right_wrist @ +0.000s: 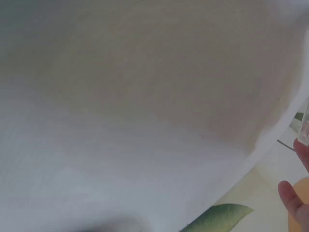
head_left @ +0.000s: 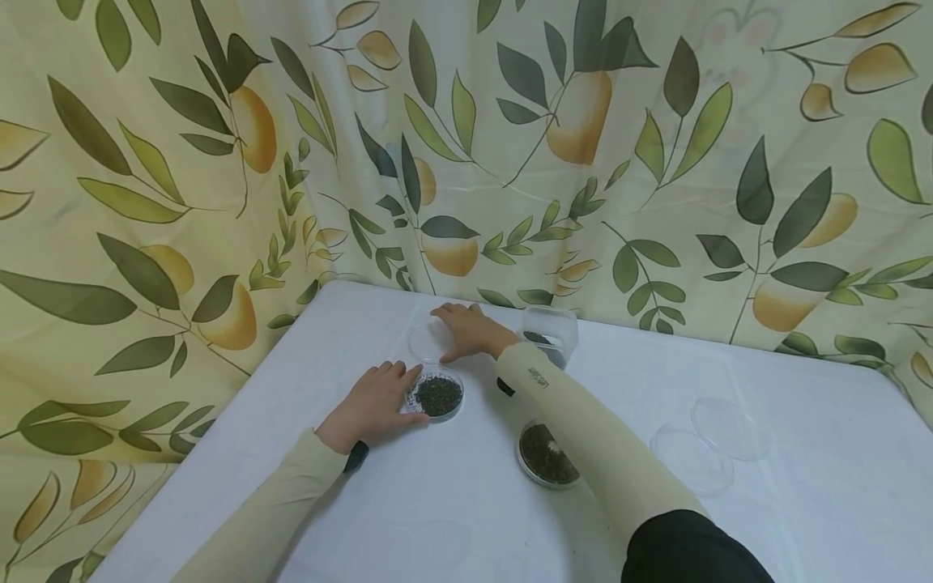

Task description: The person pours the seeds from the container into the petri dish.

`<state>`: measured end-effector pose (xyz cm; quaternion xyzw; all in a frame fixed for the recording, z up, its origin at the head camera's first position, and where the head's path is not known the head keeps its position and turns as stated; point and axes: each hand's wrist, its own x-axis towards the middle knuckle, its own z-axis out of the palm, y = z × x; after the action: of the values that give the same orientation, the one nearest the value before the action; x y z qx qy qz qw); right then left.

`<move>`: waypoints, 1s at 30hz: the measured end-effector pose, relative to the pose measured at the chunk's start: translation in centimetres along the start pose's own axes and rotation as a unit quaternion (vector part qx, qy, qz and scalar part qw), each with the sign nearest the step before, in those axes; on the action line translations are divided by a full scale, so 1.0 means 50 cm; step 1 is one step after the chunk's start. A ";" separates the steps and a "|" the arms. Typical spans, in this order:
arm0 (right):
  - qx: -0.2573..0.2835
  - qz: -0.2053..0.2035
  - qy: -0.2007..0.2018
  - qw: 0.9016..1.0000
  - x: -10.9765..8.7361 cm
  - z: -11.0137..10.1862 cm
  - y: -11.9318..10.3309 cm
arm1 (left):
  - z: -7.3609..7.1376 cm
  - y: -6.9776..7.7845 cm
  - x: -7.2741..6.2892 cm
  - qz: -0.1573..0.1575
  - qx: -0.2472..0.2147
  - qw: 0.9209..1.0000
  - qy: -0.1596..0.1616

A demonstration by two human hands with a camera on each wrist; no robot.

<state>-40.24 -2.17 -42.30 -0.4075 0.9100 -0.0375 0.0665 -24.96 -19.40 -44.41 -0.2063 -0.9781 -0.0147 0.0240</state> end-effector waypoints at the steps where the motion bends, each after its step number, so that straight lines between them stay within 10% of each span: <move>1: 0.001 -0.001 0.005 1.000 -0.005 -0.003 0.001 | 0.000 0.000 0.000 0.000 0.001 1.000 0.000; 30: -0.019 -0.036 -0.001 0.999 -0.109 -0.059 0.007 | -0.006 0.006 -0.001 -0.005 -0.003 1.000 -0.006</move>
<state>-37.35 2.16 -38.94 -0.4409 0.8954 -0.0219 0.0585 -24.77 -19.16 -44.12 -0.2013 -0.9792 -0.0161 0.0172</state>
